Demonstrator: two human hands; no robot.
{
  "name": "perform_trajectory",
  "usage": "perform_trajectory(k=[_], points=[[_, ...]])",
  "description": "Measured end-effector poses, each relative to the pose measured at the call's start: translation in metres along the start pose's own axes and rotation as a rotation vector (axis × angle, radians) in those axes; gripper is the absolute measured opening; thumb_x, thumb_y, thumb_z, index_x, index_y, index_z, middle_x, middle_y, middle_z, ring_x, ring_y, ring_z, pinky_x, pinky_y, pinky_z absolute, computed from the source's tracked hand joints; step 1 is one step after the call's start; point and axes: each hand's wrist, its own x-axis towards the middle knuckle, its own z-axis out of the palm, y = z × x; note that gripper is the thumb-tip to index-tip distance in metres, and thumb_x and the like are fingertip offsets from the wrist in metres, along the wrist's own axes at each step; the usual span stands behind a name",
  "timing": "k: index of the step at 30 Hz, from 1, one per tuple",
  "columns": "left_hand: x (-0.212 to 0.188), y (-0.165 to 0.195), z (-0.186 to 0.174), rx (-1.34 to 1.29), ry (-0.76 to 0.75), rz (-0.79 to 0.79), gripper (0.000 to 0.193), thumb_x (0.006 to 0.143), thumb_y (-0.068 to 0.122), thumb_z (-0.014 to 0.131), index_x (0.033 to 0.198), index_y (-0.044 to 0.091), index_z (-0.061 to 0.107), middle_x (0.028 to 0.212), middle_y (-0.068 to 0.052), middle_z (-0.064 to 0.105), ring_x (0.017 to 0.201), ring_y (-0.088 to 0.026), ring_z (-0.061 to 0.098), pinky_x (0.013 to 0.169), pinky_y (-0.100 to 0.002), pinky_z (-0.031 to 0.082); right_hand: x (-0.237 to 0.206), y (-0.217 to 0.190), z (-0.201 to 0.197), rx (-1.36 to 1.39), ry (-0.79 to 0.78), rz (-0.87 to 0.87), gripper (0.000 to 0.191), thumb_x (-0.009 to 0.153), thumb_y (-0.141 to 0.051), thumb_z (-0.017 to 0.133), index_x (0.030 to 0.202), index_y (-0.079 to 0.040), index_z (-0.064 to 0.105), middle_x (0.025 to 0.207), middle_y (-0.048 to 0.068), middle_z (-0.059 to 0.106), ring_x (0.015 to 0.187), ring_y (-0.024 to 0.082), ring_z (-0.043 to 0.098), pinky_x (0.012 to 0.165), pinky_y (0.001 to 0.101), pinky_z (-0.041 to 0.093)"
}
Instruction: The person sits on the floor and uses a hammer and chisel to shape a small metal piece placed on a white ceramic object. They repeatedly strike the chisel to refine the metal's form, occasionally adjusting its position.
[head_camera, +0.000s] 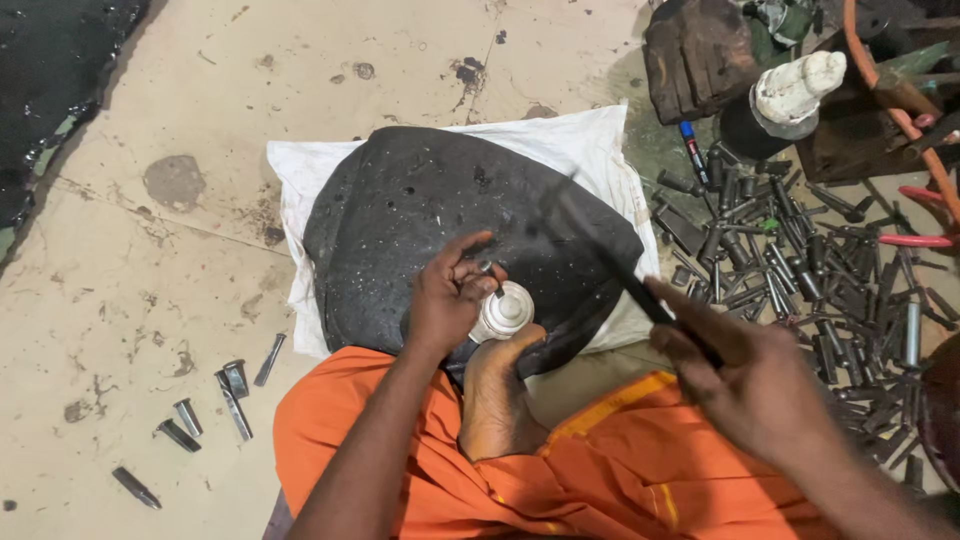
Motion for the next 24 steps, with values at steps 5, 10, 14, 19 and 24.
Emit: perform_trajectory(k=[5, 10, 14, 19, 24], points=[[-0.009, 0.008, 0.002, 0.162, 0.034, 0.088, 0.060, 0.088, -0.010, 0.067, 0.142, 0.012, 0.056, 0.088, -0.005, 0.080, 0.081, -0.007, 0.075, 0.076, -0.023, 0.060, -0.001, -0.022, -0.008, 0.404, 0.263, -0.402, 0.054, 0.098, -0.030, 0.065, 0.148, -0.009, 0.055, 0.079, -0.001, 0.073, 0.048, 0.001, 0.060, 0.043, 0.0187, 0.047], [-0.005, 0.014, 0.003, 0.169, 0.019, 0.093, 0.065, 0.086, -0.011, 0.063, 0.146, 0.012, 0.053, 0.088, -0.006, 0.081, 0.082, -0.008, 0.076, 0.078, -0.025, 0.060, 0.011, -0.013, 0.005, -0.123, -0.082, -0.505, 0.054, 0.092, -0.010, 0.060, 0.144, -0.001, 0.055, 0.076, 0.007, 0.070, 0.052, 0.010, 0.062, 0.046, 0.0240, 0.053], [-0.003, 0.014, 0.003, 0.149, 0.028, 0.127, 0.066, 0.086, -0.010, 0.065, 0.147, 0.011, 0.051, 0.089, -0.006, 0.081, 0.082, -0.009, 0.076, 0.079, -0.025, 0.061, 0.011, -0.015, -0.011, -0.142, 0.155, -0.282, 0.041, 0.098, -0.011, 0.062, 0.138, -0.009, 0.062, 0.077, 0.009, 0.075, 0.047, 0.011, 0.062, 0.040, 0.0249, 0.045], [-0.001, 0.017, 0.007, 0.199, 0.017, 0.093, 0.066, 0.086, -0.010, 0.065, 0.147, 0.012, 0.051, 0.089, -0.006, 0.081, 0.081, -0.009, 0.077, 0.078, -0.024, 0.060, 0.016, -0.035, -0.014, 0.094, 0.083, -0.182, 0.043, 0.102, -0.015, 0.058, 0.145, -0.012, 0.058, 0.087, 0.007, 0.074, 0.056, 0.011, 0.067, 0.050, 0.0232, 0.051], [0.004, 0.025, 0.012, 0.284, 0.025, 0.058, 0.067, 0.084, -0.007, 0.069, 0.145, 0.013, 0.052, 0.087, -0.006, 0.081, 0.080, -0.009, 0.077, 0.074, -0.025, 0.058, 0.031, -0.020, -0.006, -0.193, -0.204, -0.026, 0.051, 0.096, -0.031, 0.061, 0.146, -0.024, 0.060, 0.091, 0.007, 0.079, 0.052, 0.017, 0.073, 0.049, 0.0347, 0.060]])
